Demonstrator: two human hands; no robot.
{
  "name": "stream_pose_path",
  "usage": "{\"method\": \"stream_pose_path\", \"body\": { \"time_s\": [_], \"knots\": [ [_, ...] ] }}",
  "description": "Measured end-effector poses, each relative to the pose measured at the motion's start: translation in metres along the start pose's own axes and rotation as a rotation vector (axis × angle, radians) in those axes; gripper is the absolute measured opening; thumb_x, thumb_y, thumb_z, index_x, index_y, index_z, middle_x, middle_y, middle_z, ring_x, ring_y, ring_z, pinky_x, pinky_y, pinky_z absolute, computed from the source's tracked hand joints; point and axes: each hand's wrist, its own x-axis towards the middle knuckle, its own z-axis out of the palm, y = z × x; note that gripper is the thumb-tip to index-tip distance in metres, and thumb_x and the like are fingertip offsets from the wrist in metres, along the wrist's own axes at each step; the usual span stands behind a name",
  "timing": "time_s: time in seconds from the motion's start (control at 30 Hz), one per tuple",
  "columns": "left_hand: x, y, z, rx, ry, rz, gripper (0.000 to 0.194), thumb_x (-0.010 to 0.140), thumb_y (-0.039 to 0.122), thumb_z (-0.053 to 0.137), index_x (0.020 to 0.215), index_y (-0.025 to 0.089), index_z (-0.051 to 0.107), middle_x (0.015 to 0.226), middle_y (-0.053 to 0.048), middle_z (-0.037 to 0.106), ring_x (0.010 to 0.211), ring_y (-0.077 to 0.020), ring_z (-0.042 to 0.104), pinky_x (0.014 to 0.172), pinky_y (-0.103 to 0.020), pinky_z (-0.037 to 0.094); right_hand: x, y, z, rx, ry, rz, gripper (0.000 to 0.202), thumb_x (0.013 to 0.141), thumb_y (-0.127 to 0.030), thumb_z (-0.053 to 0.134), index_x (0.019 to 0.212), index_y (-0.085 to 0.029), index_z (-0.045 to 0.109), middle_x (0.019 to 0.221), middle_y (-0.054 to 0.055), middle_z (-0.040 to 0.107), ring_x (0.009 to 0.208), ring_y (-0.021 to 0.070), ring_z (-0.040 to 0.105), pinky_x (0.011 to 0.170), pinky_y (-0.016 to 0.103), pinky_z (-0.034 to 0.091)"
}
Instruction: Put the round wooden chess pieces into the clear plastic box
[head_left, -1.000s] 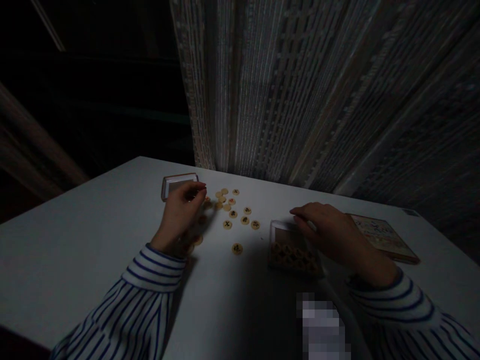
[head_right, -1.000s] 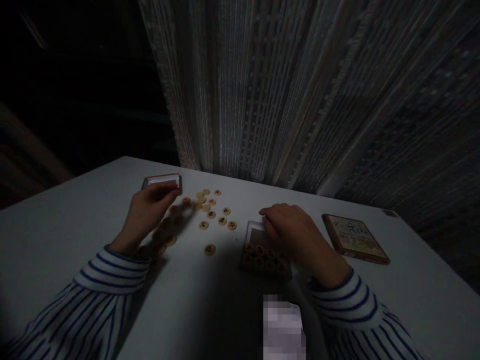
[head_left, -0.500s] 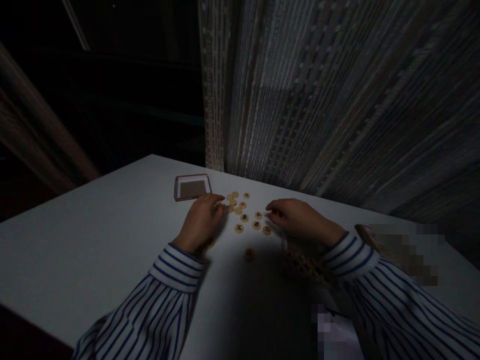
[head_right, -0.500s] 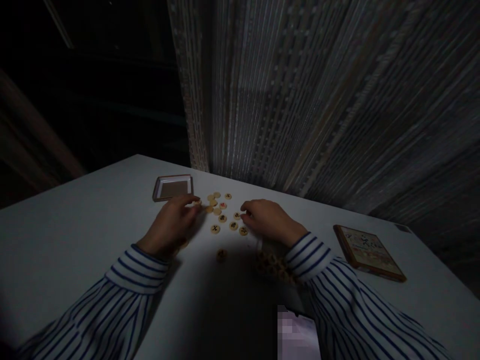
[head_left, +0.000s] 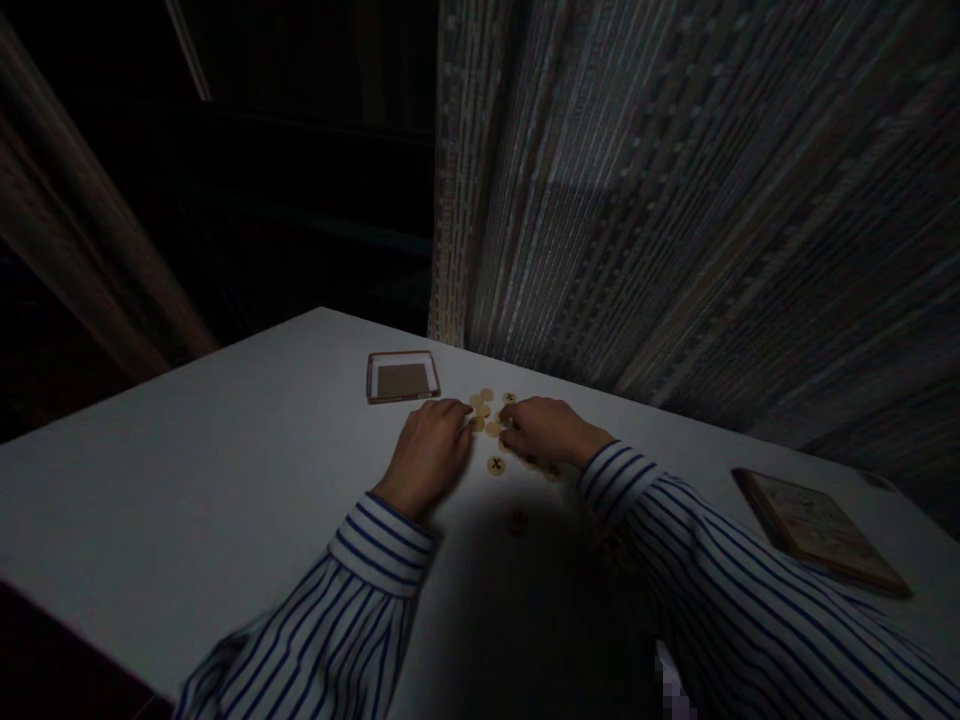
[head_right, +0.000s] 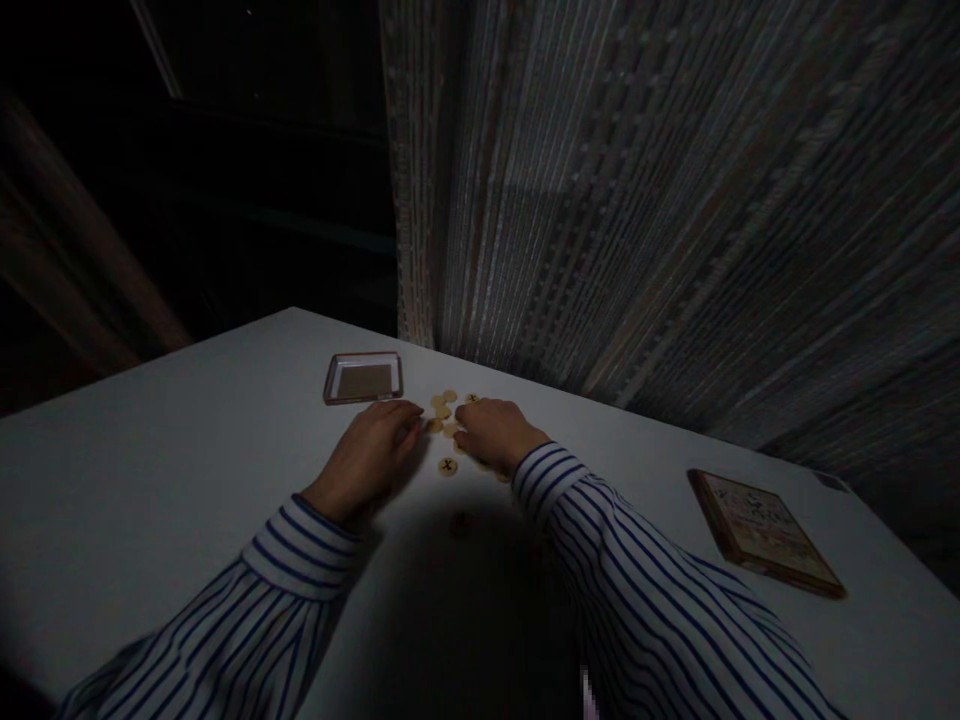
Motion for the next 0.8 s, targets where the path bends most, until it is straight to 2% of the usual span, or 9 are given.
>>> {"method": "stream_pose_path", "body": {
  "time_s": [0.23,0.8],
  "knots": [
    [0.0,0.001,-0.001,0.036,-0.053,-0.029,0.023,0.083,0.018,0.045,0.102,0.014,0.058,0.104,-0.009,0.062,0.097,-0.0218,0.054,0.085,-0.037,0.043,0.01,-0.008,0.002,0.004,-0.033,0.0,0.033,0.081,-0.036,0.04,0.099,-0.017,0.06,0.101,0.014,0.064,0.089,0.0253,0.06,0.067,0.032,0.042],
    [0.0,0.003,-0.002,0.052,-0.037,-0.035,0.023,0.083,0.018,0.045,0.102,0.013,0.058,0.102,-0.009,0.063,0.095,-0.0221,0.054,0.084,-0.036,0.043,0.019,-0.011,0.009,-0.002,-0.062,0.003,0.033,0.08,-0.035,0.04,0.1,-0.017,0.06,0.103,0.015,0.064,0.092,0.0269,0.059,0.071,0.035,0.044]
  ]
}}
